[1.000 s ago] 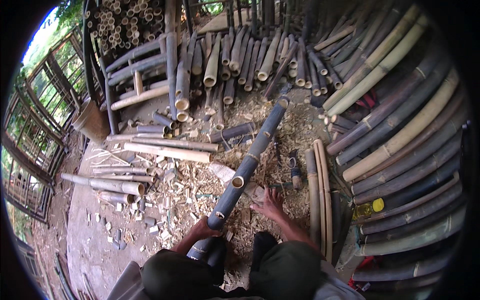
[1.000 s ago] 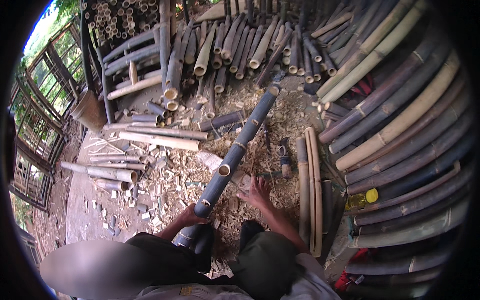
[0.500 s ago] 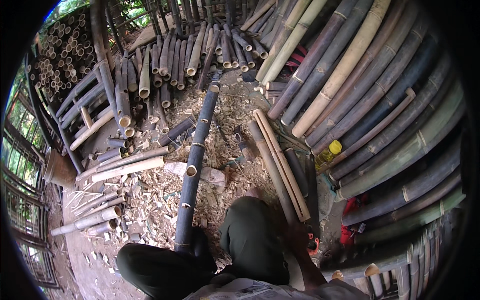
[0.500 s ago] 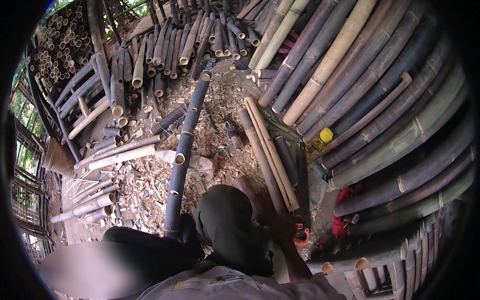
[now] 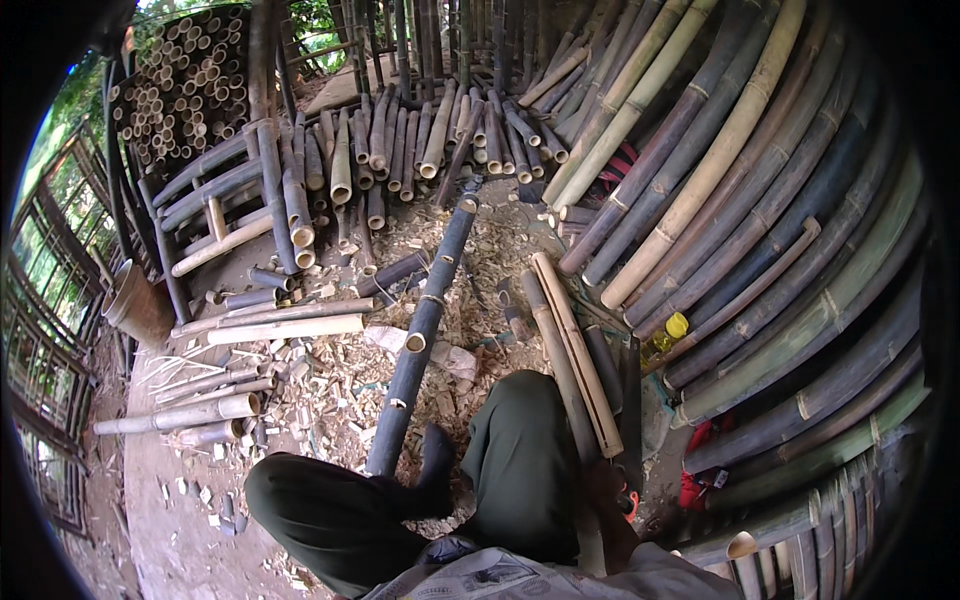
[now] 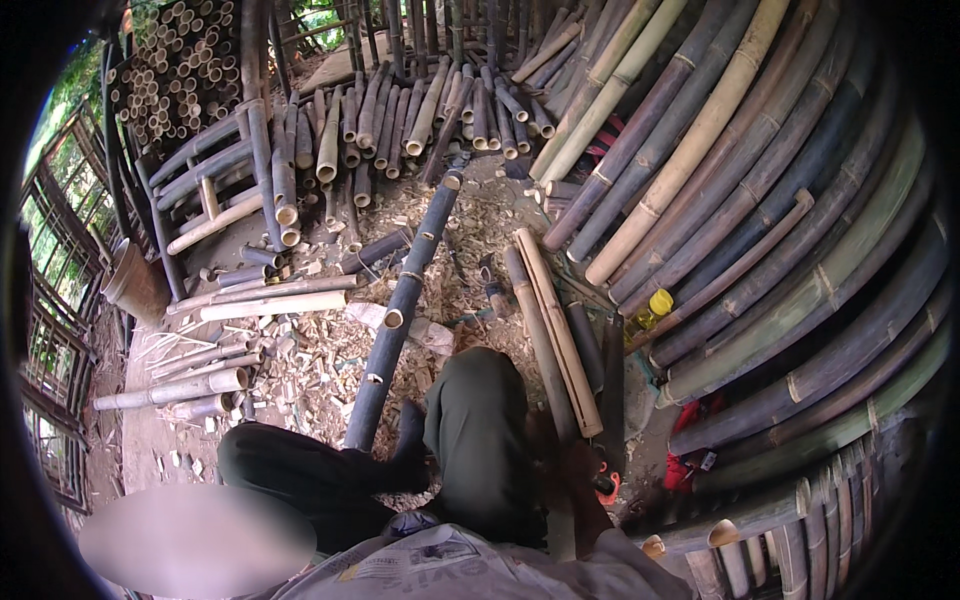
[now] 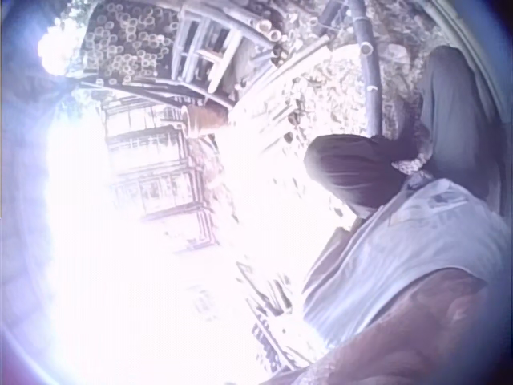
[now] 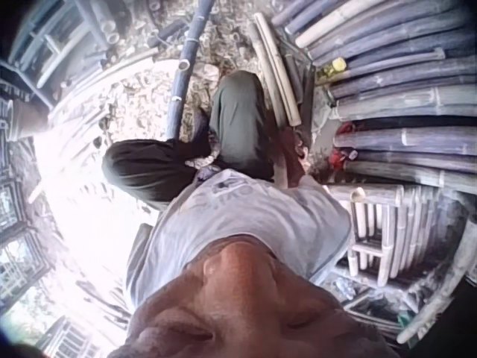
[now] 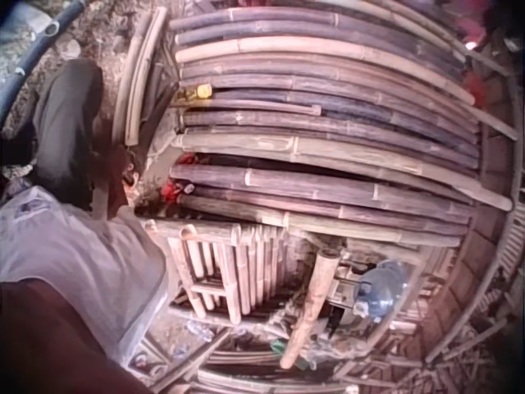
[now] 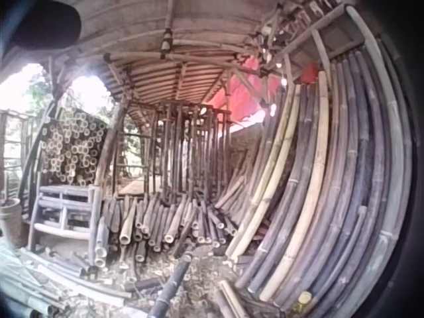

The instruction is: The person splits a long bamboo pole into thin strips using a wooden mallet and a metal splitting tool. They repeatedly strike the tool to drive it through the bamboo, separating the material into usable slats.

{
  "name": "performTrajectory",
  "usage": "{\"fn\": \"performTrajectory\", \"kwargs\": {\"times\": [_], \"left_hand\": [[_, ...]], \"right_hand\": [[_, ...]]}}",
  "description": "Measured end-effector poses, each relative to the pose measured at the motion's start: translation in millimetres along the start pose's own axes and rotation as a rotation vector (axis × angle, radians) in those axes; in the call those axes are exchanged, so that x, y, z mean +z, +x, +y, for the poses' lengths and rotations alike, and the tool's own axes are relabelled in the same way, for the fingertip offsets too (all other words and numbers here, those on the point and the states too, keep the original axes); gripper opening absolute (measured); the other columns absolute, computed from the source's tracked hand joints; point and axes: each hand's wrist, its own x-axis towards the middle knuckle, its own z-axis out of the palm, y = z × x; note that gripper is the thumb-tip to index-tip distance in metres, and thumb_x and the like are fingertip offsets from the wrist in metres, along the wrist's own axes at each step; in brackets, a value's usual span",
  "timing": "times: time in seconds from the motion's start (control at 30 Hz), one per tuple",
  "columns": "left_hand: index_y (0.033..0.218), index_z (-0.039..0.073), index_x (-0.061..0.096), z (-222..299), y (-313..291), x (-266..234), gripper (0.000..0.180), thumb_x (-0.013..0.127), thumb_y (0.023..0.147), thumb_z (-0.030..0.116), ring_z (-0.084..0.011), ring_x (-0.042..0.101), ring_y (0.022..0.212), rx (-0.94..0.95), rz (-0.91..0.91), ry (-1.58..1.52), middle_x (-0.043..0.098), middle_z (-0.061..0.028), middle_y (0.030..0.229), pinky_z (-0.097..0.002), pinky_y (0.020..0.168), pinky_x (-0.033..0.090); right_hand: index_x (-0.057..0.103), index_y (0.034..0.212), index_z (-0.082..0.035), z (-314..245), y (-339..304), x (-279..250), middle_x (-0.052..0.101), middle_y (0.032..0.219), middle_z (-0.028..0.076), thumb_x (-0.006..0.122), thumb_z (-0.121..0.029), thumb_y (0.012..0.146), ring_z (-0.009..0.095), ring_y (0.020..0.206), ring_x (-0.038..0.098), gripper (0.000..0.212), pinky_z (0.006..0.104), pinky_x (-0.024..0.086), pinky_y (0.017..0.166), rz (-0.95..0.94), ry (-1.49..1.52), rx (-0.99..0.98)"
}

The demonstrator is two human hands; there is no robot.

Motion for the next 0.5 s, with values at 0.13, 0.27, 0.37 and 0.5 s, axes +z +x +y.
{"fn": "performTrajectory", "kwargs": {"times": [0.13,0.27,0.37,0.5], "left_hand": [[0.116,-0.003,0.063,5.9,-7.5,-45.3,0.039,0.075,0.083,0.014,-0.0185,0.066,0.089,0.030,0.076,-0.024,0.070,-0.0133,0.098,-0.0367,0.074,0.055],[0.114,-0.002,0.064,31.8,3.0,-59.7,0.036,0.074,0.083,0.013,-0.0179,0.065,0.086,0.099,0.085,-0.025,0.070,-0.0124,0.095,-0.0366,0.074,0.055],[0.112,-0.002,0.065,72.9,3.8,-111.8,0.034,0.074,0.083,0.012,-0.0174,0.065,0.085,0.199,0.164,0.022,0.070,-0.0118,0.092,-0.0365,0.074,0.055],[0.110,-0.002,0.065,163.0,27.7,-154.6,0.031,0.073,0.083,0.010,-0.0167,0.065,0.082,0.450,0.159,0.128,0.070,-0.0109,0.089,-0.0363,0.074,0.055]], "right_hand": [[0.077,0.091,-0.011,-40.0,-10.9,-48.9,0.076,0.095,0.013,0.067,-0.042,0.085,0.033,0.091,0.075,0.033,0.0479,0.058,0.076,-0.158,0.055,-0.068],[0.077,0.093,-0.010,-19.6,0.0,-41.7,0.076,0.094,0.017,0.067,-0.042,0.085,0.035,0.091,0.075,0.034,0.0490,0.058,0.077,-0.093,0.055,0.006],[0.077,0.097,-0.007,-42.4,-12.5,-50.5,0.075,0.090,0.020,0.066,-0.047,0.086,0.039,0.087,0.074,0.043,0.0520,0.058,0.076,-0.116,0.106,-0.103],[0.076,0.096,-0.007,-44.9,-23.6,-42.9,0.075,0.088,0.019,0.066,-0.045,0.087,0.039,0.085,0.074,0.041,0.0516,0.058,0.074,-0.073,0.118,-0.104]]}}
